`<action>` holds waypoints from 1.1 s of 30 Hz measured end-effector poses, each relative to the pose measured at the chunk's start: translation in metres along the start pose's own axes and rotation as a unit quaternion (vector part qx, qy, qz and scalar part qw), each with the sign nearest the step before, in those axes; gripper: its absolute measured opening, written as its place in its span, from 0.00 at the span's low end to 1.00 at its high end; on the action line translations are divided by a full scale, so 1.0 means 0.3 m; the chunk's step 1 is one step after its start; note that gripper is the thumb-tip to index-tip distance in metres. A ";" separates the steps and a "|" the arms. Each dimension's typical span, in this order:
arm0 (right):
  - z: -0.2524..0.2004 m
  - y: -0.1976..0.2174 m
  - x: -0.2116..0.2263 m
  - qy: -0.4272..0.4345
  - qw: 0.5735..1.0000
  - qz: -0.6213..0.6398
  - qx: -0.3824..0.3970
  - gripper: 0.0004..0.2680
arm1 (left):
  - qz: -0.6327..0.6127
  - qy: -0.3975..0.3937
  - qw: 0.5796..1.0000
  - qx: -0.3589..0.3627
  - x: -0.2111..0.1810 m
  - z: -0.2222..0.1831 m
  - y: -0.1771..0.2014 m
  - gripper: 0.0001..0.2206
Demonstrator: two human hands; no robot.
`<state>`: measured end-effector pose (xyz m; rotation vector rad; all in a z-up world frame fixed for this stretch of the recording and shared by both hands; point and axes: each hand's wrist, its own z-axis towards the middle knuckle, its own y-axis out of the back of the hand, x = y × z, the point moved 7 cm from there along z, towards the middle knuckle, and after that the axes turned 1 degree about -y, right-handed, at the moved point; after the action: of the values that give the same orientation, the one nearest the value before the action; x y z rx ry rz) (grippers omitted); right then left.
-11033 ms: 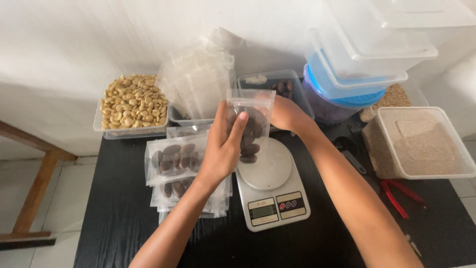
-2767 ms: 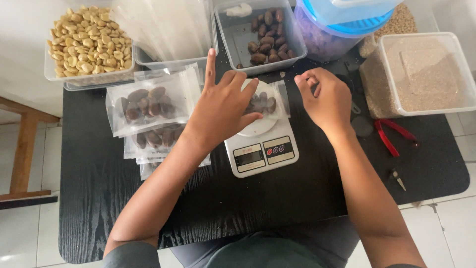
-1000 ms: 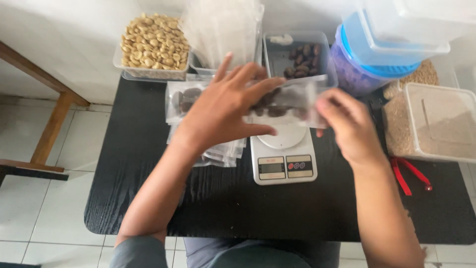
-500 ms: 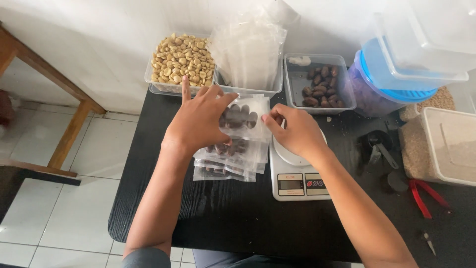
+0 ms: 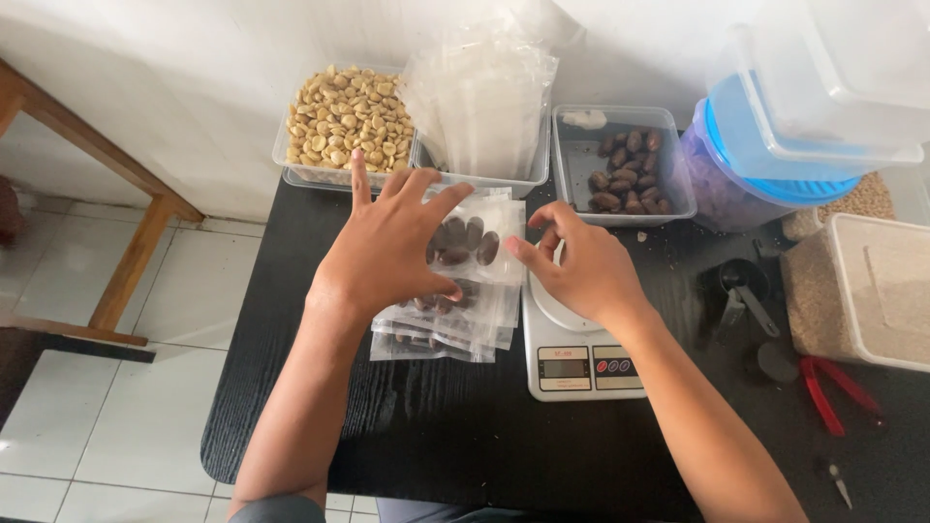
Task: Manually weighing and bagging nutmeg seeds into small plastic zip-lock bags on a digital scale.
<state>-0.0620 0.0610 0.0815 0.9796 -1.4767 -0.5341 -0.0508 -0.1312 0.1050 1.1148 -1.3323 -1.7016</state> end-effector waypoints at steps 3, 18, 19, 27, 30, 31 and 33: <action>0.013 0.015 -0.028 -0.013 1.000 -0.016 -0.001 0.19 | 0.010 -0.015 0.999 -0.050 -0.014 -0.007 0.024 0.46; 0.436 0.163 0.072 0.192 0.954 -0.203 -0.111 0.17 | 0.150 -0.065 0.981 -0.107 0.177 0.506 -0.055 0.17; 0.462 0.159 0.066 0.193 0.953 -0.203 -0.111 0.17 | 0.150 -0.064 0.981 -0.107 0.188 0.531 -0.074 0.17; 0.506 0.125 0.027 0.203 0.950 -0.201 -0.126 0.12 | 0.178 -0.059 0.980 -0.069 0.180 0.546 -0.093 0.13; 0.486 0.133 0.045 0.198 0.959 -0.169 -0.110 0.11 | 0.152 -0.058 0.984 -0.067 0.181 0.551 -0.094 0.14; 0.494 0.134 0.036 0.197 0.959 -0.169 -0.111 0.11 | 0.152 -0.060 0.984 -0.067 0.182 0.554 -0.102 0.14; 0.509 0.135 0.007 0.182 0.975 -0.077 -0.097 0.08 | 0.150 -0.071 0.983 -0.078 0.179 0.556 -0.114 0.13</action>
<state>-0.2192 0.0480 0.0891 0.9808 -1.0084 -0.5640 -0.2259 -0.1088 0.0776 0.6766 -1.3508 -1.6507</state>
